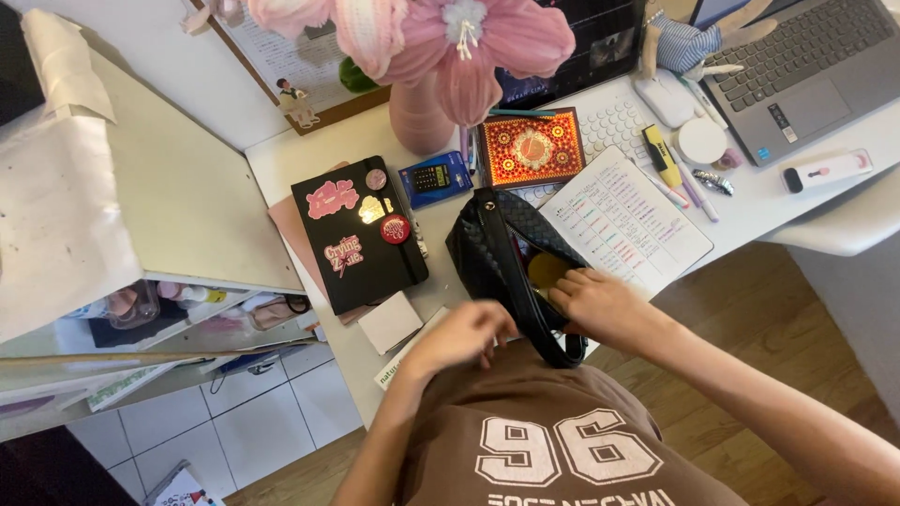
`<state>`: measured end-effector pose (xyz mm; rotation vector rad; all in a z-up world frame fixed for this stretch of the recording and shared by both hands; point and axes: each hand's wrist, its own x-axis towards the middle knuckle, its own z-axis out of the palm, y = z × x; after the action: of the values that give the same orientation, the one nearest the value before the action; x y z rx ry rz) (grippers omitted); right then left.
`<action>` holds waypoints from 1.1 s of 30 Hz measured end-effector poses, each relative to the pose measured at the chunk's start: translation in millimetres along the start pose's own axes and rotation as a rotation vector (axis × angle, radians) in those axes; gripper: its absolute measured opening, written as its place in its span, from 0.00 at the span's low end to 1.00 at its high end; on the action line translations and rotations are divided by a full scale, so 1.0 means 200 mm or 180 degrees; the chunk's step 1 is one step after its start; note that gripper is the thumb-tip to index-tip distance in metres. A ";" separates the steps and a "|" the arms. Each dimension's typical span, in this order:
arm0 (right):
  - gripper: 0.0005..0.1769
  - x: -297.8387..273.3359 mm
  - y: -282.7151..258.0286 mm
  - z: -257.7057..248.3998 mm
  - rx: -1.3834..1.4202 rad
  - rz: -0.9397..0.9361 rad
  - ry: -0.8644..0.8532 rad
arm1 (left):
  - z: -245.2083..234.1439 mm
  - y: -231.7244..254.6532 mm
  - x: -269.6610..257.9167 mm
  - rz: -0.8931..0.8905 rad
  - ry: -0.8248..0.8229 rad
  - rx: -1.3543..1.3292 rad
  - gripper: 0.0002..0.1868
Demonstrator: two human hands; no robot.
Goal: The person organizes stationery, notebooks, and small items on a home office desk.
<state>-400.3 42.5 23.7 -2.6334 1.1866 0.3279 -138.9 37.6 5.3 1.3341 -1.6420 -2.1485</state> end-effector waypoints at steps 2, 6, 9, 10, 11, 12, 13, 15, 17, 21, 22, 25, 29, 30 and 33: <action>0.15 -0.01 -0.03 0.04 -0.0269 -0.0057 0.0044 | 0.04 -0.13 0.09 0.0818 -0.0181 0.0775 0.14; 0.11 -0.03 -0.09 -0.05 -0.0859 -0.0076 0.0156 | 0.13 -0.21 0.22 0.1939 0.0128 0.2277 0.16; 0.15 -0.06 -0.08 -0.06 -0.0921 0.0004 0.0225 | 0.16 -0.07 0.20 0.2001 -0.0512 0.1605 0.18; 0.15 -0.07 -0.09 -0.07 -0.0926 0.0021 0.0226 | 0.16 0.03 0.13 0.2012 -0.0524 0.1611 0.18; 0.18 -0.07 -0.10 -0.09 -0.0718 0.0089 0.0163 | 0.17 0.12 0.06 0.1858 -0.0723 0.1084 0.19; 0.21 -0.07 -0.10 -0.10 -0.0509 0.0157 0.0101 | 0.17 0.22 0.00 0.1693 -0.0918 0.0558 0.19; 0.21 -0.07 -0.11 -0.09 -0.0512 0.0154 0.0108 | 0.17 0.20 0.01 0.1694 -0.0912 0.0563 0.19; 0.24 -0.07 -0.12 -0.07 -0.0322 0.0322 -0.0006 | 0.17 0.15 0.04 0.2303 -0.0681 0.0813 0.15; 0.22 -0.07 -0.11 -0.01 -0.0416 0.0321 0.0096 | 0.17 0.20 0.01 0.2156 -0.0558 0.0757 0.14; 0.20 -0.08 -0.11 -0.09 -0.0617 0.0084 0.0494 | 0.15 0.24 -0.02 0.1975 -0.0378 0.0121 0.13; 0.20 -0.06 -0.11 -0.14 -0.0611 0.0087 0.0500 | 0.13 0.26 -0.04 0.1969 -0.0380 0.0128 0.13; 0.21 -0.05 -0.10 -0.25 -0.0371 0.0010 0.0353 | 0.09 0.32 -0.07 0.1974 -0.0248 -0.0107 0.13; 0.14 -0.01 -0.08 -0.31 0.0069 -0.0023 0.0149 | 0.09 0.31 -0.04 0.1976 -0.0102 -0.0553 0.13; 0.14 0.00 -0.08 -0.33 0.0163 0.0009 0.0143 | 0.09 0.29 -0.02 0.2016 -0.0030 -0.0826 0.13; 0.21 -0.01 -0.03 -0.35 0.0452 0.0021 0.0124 | 0.11 0.27 0.00 0.2418 0.0229 -0.0881 0.13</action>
<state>-390.1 26.7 91.3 -2.5248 1.1845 0.1868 -175.1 32.0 50.7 0.5600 -1.4286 -1.7405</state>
